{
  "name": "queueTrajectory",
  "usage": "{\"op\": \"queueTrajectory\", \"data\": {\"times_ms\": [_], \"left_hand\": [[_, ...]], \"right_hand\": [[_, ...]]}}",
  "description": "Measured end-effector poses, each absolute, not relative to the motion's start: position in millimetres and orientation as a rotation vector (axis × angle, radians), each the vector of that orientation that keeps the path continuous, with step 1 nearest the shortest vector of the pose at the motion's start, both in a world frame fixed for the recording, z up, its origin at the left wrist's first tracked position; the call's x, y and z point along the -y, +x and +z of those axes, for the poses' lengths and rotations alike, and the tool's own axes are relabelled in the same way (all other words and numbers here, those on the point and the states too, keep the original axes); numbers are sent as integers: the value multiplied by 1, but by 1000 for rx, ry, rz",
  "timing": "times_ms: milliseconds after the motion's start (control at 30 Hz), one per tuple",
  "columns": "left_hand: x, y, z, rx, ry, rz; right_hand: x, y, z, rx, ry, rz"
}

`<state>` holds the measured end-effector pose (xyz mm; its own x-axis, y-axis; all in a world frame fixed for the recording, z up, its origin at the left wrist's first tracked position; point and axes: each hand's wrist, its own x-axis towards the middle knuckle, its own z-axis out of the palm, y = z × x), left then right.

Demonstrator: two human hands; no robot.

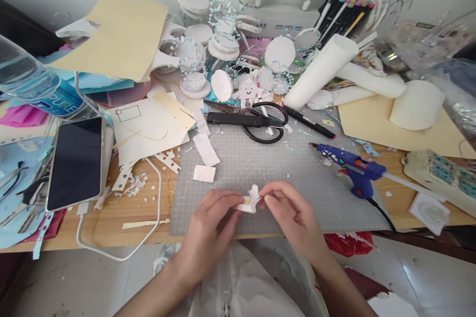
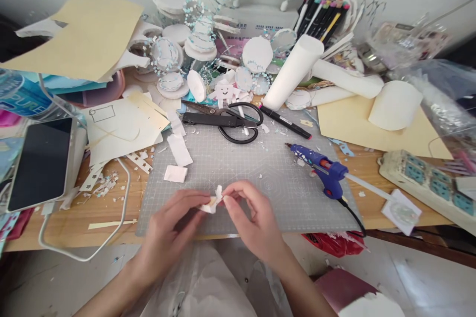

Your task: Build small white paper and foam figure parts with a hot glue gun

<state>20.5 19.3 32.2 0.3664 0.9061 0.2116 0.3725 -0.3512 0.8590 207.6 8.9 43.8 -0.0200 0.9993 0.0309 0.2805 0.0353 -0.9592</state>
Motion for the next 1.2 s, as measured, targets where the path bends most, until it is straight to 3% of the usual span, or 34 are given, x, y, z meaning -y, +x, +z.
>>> {"op": "queueTrajectory", "data": {"times_ms": [233,367,600,1000,1200], "left_hand": [[-21,21,63,-914,860,749],[-22,20,74,-902,582,669],[-24,22,74,-931,657,677],[-22,18,74,-1050,912,742],[-25,17,74,-995,748,728]], "right_hand": [[-8,207,52,1323,-1249,922],[-5,206,55,1336,-1141,1059],[-8,203,67,1423,-1106,1441],[-4,200,72,1374,-1184,1462],[-4,199,70,1375,-1204,1457]]}}
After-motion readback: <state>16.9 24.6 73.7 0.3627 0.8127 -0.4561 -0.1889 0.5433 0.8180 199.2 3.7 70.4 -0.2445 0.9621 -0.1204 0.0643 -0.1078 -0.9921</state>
